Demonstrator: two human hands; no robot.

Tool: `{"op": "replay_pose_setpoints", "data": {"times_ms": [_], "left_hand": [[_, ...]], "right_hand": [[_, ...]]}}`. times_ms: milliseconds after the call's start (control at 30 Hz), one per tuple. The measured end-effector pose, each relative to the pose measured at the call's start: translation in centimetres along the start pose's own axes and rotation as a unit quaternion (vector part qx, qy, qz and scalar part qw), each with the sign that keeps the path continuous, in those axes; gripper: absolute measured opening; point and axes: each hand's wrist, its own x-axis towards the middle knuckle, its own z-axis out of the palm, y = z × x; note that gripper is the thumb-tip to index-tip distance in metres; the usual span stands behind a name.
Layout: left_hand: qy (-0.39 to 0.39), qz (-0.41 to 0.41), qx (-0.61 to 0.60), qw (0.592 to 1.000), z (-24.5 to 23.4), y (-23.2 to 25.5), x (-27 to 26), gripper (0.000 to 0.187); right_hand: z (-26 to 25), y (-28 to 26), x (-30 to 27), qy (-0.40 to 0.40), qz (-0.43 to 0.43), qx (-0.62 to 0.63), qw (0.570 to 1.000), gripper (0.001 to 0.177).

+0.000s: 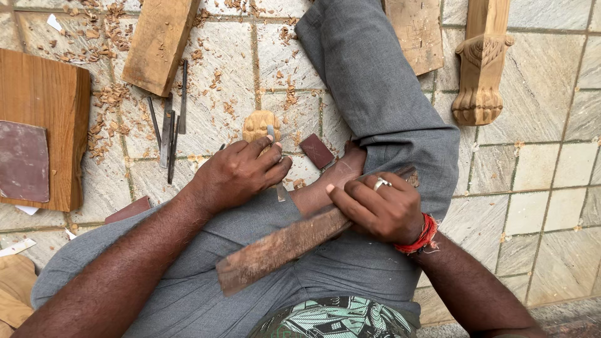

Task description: The person sits on the floor and carves a small wooden piece using a chisel and a wooden mallet. They repeatedly strike the chisel to shape the wood, occasionally pausing to inspect the progress.

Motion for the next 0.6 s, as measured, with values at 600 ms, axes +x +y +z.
{"op": "replay_pose_setpoints", "data": {"times_ms": [600], "left_hand": [[0.015,-0.003,-0.049,0.999,1.1,-1.4,0.2,0.030]], "right_hand": [[0.9,0.6,0.3,-0.019,0.006,-0.021,1.000,0.038]]}}
